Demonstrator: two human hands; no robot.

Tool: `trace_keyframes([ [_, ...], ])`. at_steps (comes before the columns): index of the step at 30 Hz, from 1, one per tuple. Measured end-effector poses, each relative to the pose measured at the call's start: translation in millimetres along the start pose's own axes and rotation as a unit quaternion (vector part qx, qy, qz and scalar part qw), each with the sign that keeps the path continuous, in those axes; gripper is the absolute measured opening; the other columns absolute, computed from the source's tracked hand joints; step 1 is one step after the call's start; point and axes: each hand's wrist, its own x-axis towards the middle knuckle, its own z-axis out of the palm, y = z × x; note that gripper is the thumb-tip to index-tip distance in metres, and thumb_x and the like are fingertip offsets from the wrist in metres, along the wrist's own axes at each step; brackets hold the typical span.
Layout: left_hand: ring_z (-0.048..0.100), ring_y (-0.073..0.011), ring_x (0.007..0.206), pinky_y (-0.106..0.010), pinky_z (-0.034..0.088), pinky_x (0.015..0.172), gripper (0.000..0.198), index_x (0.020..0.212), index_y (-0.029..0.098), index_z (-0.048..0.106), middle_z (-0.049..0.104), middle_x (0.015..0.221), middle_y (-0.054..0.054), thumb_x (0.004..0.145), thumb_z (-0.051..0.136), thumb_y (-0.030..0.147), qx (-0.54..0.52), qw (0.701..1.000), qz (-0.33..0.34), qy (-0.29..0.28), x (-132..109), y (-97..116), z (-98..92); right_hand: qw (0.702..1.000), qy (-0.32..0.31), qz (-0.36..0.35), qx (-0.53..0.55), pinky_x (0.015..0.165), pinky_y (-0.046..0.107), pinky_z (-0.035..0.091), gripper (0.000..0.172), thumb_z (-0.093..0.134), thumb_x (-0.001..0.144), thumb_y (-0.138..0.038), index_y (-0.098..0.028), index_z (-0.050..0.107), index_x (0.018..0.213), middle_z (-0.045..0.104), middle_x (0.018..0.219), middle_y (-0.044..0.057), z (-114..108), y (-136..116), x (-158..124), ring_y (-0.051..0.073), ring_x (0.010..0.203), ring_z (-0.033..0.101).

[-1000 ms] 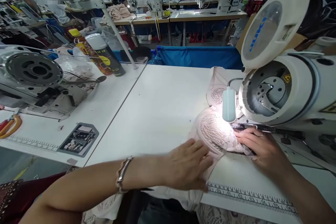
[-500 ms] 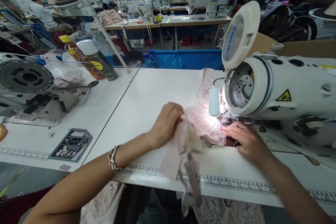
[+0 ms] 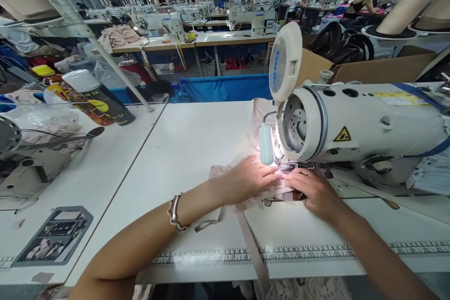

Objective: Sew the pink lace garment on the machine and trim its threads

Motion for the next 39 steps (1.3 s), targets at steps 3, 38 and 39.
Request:
trace_keyframes([
  [3, 0.052, -0.0161, 0.074, -0.032, 0.033, 0.064, 0.031, 0.128, 0.018, 0.057, 0.066, 0.095, -0.006, 0.097, 0.056, 0.017, 0.012, 1.0, 0.002, -0.027, -2, 2, 7.9, 1.0, -0.007, -0.002, -0.006, 0.075, 0.032, 0.056, 0.06, 0.036, 0.066, 0.008, -0.021, 0.072, 0.104, 0.077, 0.101, 0.003, -1, 0, -1, 0.02, 0.097, 0.067],
  [38, 0.053, -0.0193, 0.078, -0.034, 0.038, 0.073, 0.039, 0.101, 0.012, 0.061, 0.064, 0.096, -0.009, 0.108, 0.036, 0.04, -0.021, 0.999, -0.036, 0.029, 2, 7, 33.6, 1.0, -0.028, 0.009, -0.004, 0.086, 0.038, 0.058, 0.059, 0.043, 0.078, 0.006, -0.021, 0.066, 0.125, 0.074, 0.118, 0.005, 0, 1, -5, 0.023, 0.103, 0.068],
  [39, 0.053, -0.0191, 0.079, -0.035, 0.038, 0.074, 0.037, 0.099, 0.012, 0.062, 0.064, 0.097, -0.009, 0.109, 0.033, 0.034, -0.01, 0.999, -0.029, 0.034, 2, 8, 33.3, 0.999, -0.03, 0.011, -0.004, 0.087, 0.038, 0.058, 0.06, 0.042, 0.077, 0.006, -0.022, 0.066, 0.125, 0.074, 0.118, 0.005, 0, 1, -5, 0.023, 0.104, 0.068],
])
